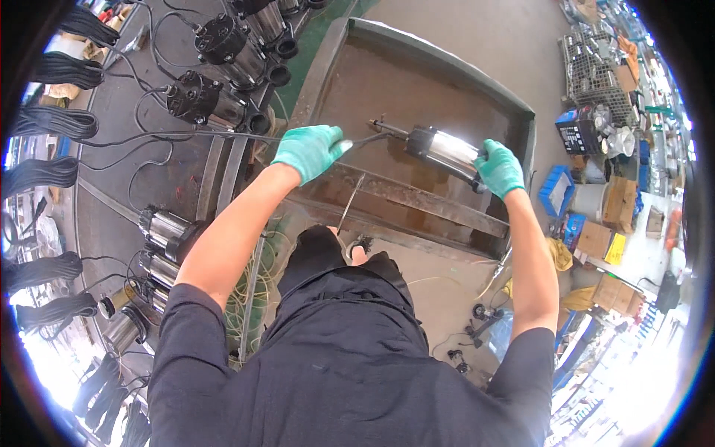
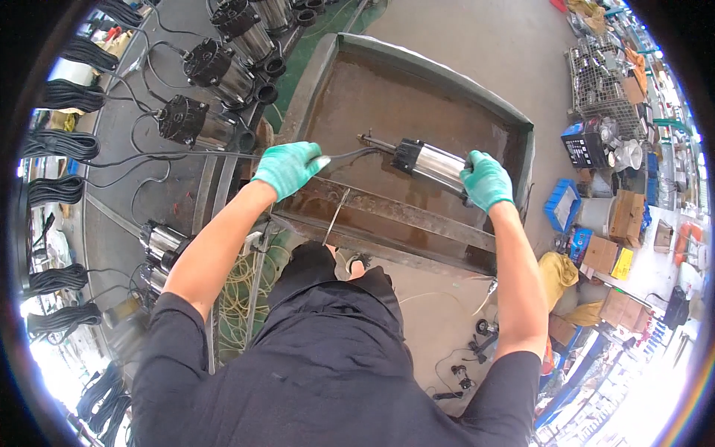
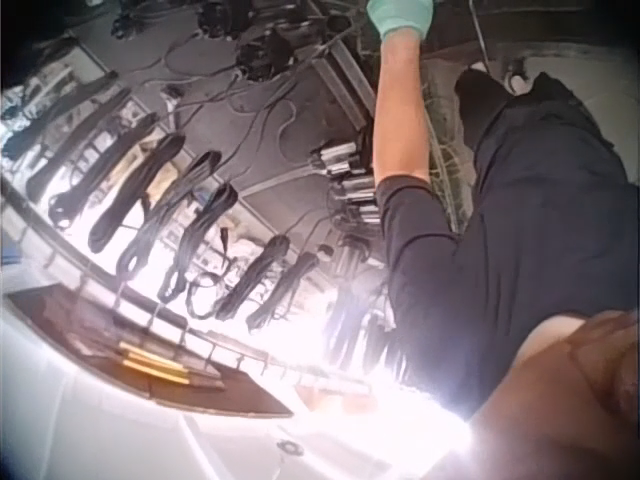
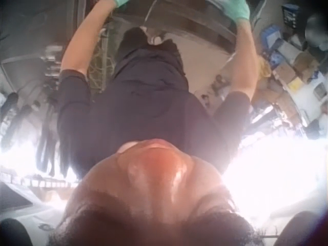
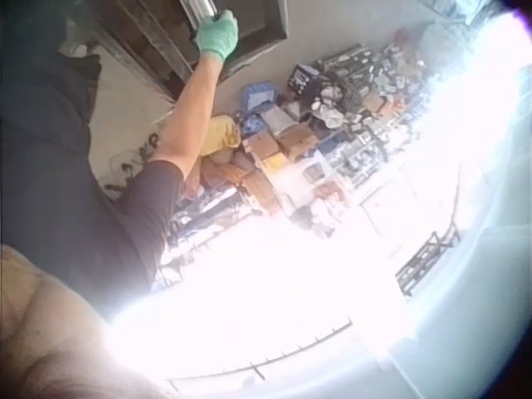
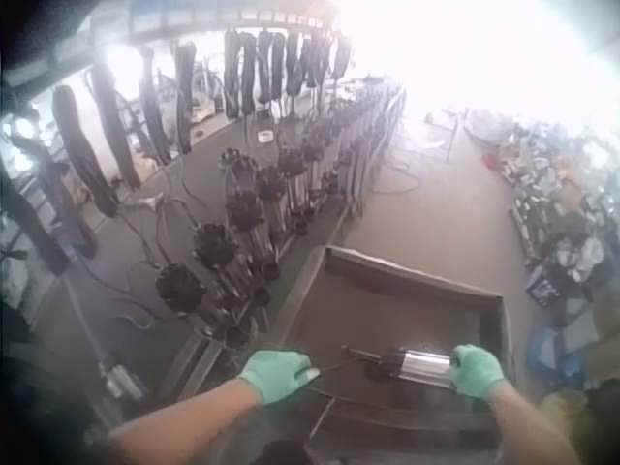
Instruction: The person cleans a cylindrical metal component by immersing it in a tub of water, wiping it with their gloved hands, and rinsing it.
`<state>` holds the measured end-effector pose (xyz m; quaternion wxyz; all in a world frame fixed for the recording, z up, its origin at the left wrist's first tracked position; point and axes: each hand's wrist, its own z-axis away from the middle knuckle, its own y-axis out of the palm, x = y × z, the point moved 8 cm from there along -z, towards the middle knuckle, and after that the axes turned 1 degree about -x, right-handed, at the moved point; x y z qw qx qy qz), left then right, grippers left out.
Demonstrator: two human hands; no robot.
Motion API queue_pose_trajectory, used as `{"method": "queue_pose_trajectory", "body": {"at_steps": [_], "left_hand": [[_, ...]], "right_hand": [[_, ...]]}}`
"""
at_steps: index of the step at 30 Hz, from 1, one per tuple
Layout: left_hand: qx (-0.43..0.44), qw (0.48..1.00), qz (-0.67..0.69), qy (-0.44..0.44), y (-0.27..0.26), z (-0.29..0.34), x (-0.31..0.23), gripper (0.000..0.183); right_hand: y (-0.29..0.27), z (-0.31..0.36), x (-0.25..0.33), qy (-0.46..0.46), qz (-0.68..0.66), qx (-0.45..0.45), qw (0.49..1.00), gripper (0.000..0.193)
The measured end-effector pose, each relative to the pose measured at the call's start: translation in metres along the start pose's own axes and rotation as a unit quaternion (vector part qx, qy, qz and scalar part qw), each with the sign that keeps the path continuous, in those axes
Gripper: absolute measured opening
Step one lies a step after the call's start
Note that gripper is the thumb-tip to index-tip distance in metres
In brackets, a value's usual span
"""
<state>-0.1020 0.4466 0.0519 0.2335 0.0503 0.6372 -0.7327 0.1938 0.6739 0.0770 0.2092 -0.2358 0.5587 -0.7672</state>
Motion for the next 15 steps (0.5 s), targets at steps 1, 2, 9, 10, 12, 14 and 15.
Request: {"method": "queue_pose_trajectory", "body": {"at_steps": [1, 2, 9, 10, 12, 14, 15], "left_hand": [[-0.013, 1.000, 0.002, 0.000, 0.010, -0.009, 0.004, 0.037], [-0.025, 1.000, 0.003, 0.000, 0.020, -0.015, 0.009, 0.038], [-0.057, 0.993, 0.003, -0.099, 0.051, -0.025, 0.044, 0.040], [-0.071, 0.989, 0.015, -0.127, 0.050, -0.024, 0.049, 0.039], [-0.064, 0.988, 0.030, -0.140, 0.052, -0.026, 0.050, 0.038], [-0.019, 0.988, 0.002, -0.151, 0.055, -0.029, 0.048, 0.038], [-0.016, 0.988, 0.002, -0.152, 0.054, -0.030, 0.047, 0.038]], "right_hand": [[0.009, -0.008, 0.006, 0.004, 0.009, 0.008, 1.000, 0.020], [0.020, -0.016, 0.011, 0.008, 0.017, 0.016, 1.000, 0.021], [0.087, -0.056, 0.024, 0.013, 0.021, 0.028, 0.999, 0.035], [0.097, -0.060, 0.025, 0.014, 0.020, 0.033, 0.999, 0.035], [0.112, -0.067, 0.025, 0.026, 0.009, 0.022, 0.999, 0.042], [0.127, -0.071, 0.023, 0.030, 0.000, 0.024, 0.999, 0.045], [0.131, -0.075, 0.023, 0.035, -0.006, 0.018, 0.999, 0.045]]}}
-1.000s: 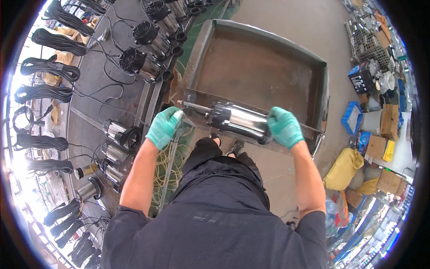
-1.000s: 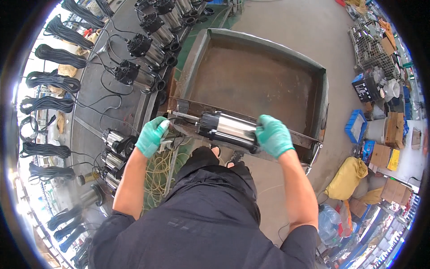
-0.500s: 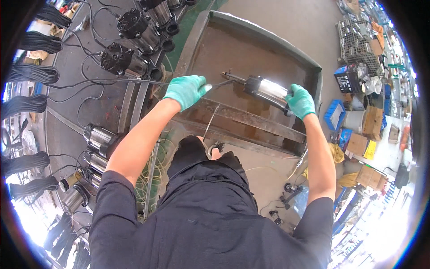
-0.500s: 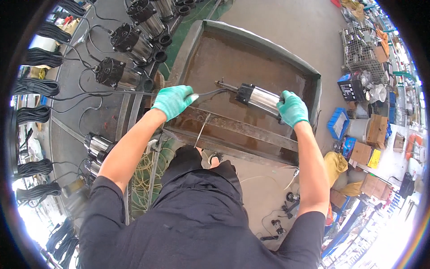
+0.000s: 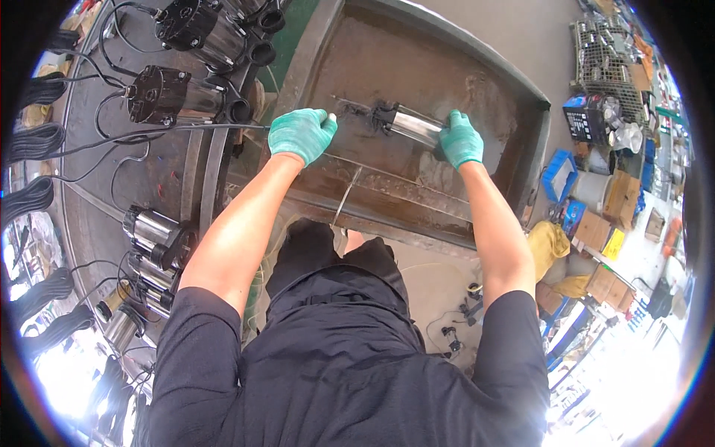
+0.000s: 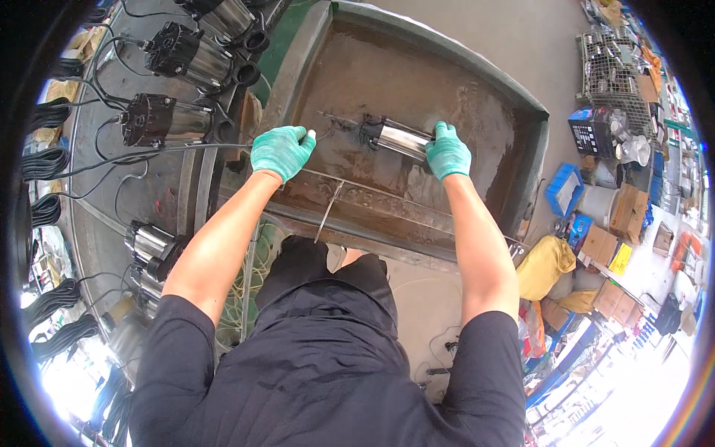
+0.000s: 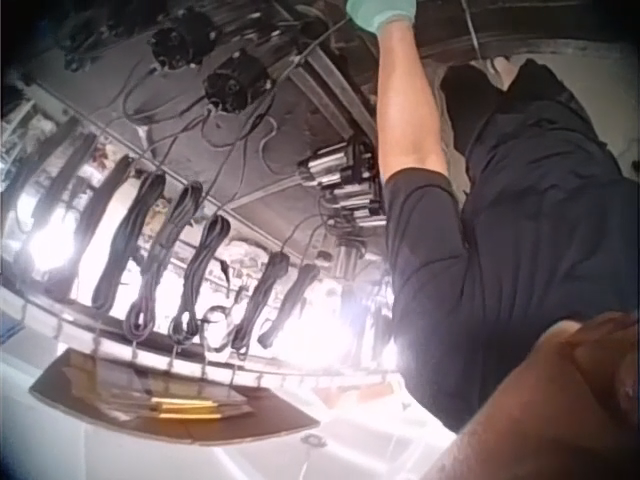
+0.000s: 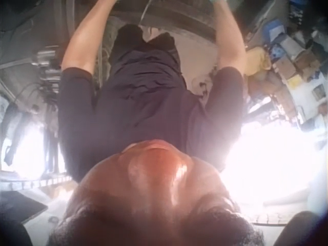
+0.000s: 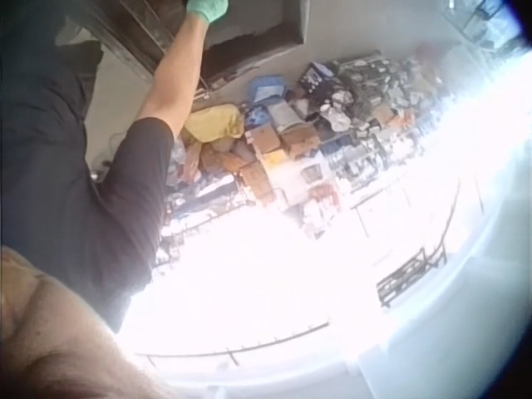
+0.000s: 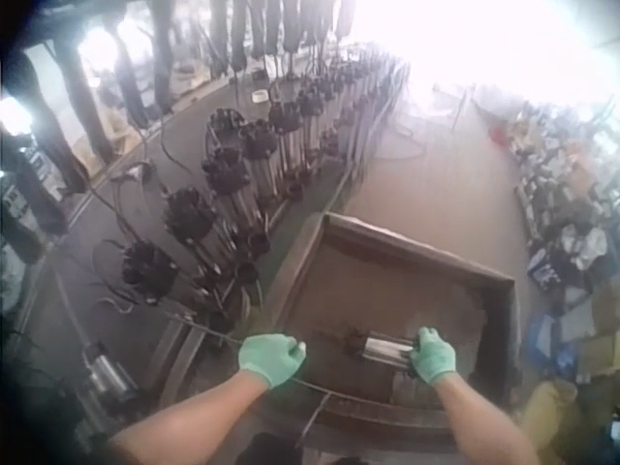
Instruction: The person cleans a cylindrical metal component by immersing it in a tub of water, wiping it with their gloved hands, and rinsing it.
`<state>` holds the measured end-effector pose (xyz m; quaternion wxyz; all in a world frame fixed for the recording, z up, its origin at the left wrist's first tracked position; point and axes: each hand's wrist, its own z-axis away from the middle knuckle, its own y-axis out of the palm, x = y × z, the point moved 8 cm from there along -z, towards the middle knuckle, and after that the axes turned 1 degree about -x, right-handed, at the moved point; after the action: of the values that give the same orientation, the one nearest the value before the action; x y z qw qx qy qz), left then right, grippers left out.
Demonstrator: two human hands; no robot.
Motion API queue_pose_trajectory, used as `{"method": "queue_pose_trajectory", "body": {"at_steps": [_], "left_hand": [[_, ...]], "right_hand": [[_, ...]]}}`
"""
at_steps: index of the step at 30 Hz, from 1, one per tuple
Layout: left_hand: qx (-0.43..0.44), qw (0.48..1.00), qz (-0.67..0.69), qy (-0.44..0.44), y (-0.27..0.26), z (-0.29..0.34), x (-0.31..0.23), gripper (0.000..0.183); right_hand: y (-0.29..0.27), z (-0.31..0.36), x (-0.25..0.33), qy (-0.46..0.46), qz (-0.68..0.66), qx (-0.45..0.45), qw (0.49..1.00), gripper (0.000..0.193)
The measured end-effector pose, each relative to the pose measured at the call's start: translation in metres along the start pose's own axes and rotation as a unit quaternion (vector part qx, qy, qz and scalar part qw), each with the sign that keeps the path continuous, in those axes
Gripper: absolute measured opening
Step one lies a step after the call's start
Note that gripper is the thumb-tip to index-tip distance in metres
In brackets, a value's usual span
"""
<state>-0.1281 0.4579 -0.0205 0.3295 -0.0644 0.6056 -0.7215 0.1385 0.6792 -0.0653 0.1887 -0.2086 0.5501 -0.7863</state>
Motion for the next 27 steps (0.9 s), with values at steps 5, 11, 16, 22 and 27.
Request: {"method": "queue_pose_trajectory", "body": {"at_steps": [5, 11, 16, 22, 27], "left_hand": [[0.056, 0.997, -0.027, -0.045, 0.005, -0.004, 0.001, 0.040], [0.098, 0.991, -0.044, -0.084, 0.008, -0.005, 0.005, 0.039], [0.102, 0.987, -0.060, -0.106, 0.009, -0.006, 0.006, 0.038], [0.117, 0.980, -0.101, -0.122, 0.011, -0.008, 0.007, 0.042], [0.109, 0.981, -0.109, -0.117, 0.011, -0.008, 0.001, 0.043]], "right_hand": [[0.021, -0.007, 0.001, 0.006, -0.019, -0.025, 0.999, 0.042], [0.017, 0.019, -0.005, 0.010, -0.031, -0.046, 0.998, 0.039], [-0.042, 0.082, -0.064, -0.001, -0.173, -0.200, 0.964, 0.029], [-0.044, 0.133, -0.179, 0.032, -0.157, -0.219, 0.962, 0.018], [-0.026, 0.137, -0.202, 0.105, -0.203, -0.213, 0.950, 0.022]]}}
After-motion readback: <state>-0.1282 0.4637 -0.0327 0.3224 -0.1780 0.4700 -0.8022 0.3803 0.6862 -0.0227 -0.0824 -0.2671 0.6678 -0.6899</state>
